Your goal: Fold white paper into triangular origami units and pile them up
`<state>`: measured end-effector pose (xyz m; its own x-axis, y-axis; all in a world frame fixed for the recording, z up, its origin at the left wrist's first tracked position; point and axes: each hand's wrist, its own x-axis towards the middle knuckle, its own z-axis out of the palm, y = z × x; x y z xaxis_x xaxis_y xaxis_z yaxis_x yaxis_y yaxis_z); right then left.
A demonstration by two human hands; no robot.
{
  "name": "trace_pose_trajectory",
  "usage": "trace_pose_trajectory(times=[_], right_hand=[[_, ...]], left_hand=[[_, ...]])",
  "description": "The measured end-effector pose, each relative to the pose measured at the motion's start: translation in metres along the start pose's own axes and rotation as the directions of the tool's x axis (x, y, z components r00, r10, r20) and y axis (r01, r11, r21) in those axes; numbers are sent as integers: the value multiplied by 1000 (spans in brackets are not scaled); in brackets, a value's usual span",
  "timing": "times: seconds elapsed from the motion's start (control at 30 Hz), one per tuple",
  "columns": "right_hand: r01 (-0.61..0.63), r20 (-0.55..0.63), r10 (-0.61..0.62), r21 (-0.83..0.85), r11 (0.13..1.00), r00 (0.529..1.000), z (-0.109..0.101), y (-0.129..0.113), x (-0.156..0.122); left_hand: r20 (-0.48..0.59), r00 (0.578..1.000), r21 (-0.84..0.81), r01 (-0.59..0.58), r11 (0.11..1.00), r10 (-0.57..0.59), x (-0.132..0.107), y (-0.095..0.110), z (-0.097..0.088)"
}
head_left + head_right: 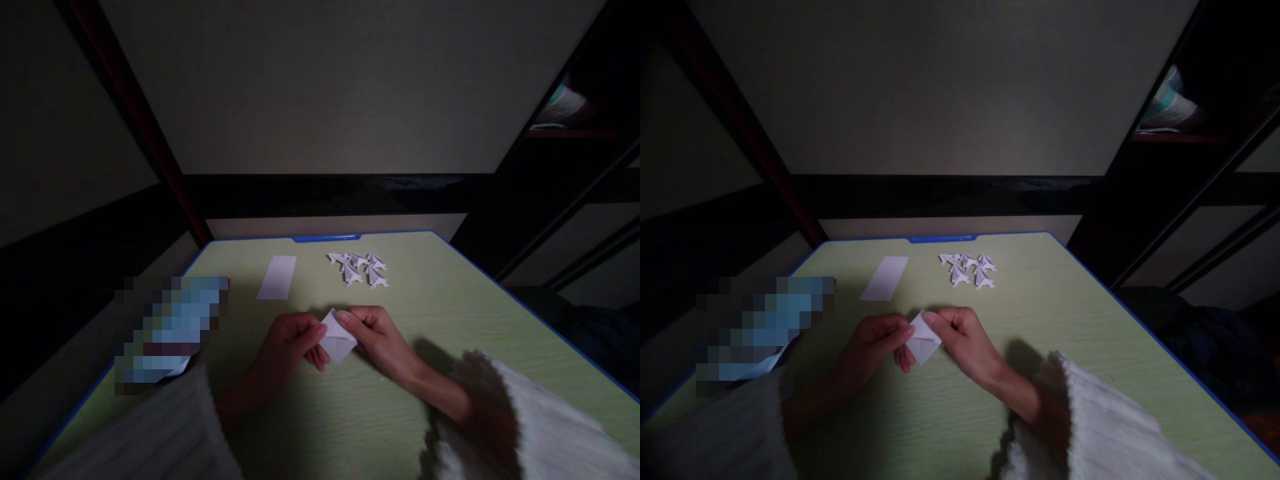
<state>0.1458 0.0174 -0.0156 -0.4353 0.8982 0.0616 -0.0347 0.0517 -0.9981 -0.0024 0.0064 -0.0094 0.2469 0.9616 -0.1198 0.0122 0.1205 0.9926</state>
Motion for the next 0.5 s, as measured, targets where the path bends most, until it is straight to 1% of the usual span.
trace_pose_trajectory(times=[0.07, 0.13, 0.23, 0.33, 0.43, 0.5], right_hand=[[2, -36, -2, -1, 1000, 999, -2, 1, 0], [6, -58, -7, -15, 1000, 998, -3, 3, 0], [17, -68, -20, -38, 999, 998, -5, 4, 0], [13, -54, -13, -13, 1000, 998, -4, 4, 1], [-27, -38, 30, 81, 996, 999, -4, 3, 3], [-43, -62, 58, 220, 975, 996, -5, 2, 5]], left_hand=[[-43, 999, -4, -2, 1000, 2, 1, 0, -1], [-57, 998, -10, -2, 1000, 1, 1, 0, -1], [-19, 1000, -19, -6, 1000, 5, 1, -1, -1], [-4, 1000, -26, -15, 1000, 15, 1, -1, -2], [-40, 999, -40, -4, 999, 2, 1, 1, -2], [-63, 998, -59, 7, 998, -10, 0, 2, -2]])
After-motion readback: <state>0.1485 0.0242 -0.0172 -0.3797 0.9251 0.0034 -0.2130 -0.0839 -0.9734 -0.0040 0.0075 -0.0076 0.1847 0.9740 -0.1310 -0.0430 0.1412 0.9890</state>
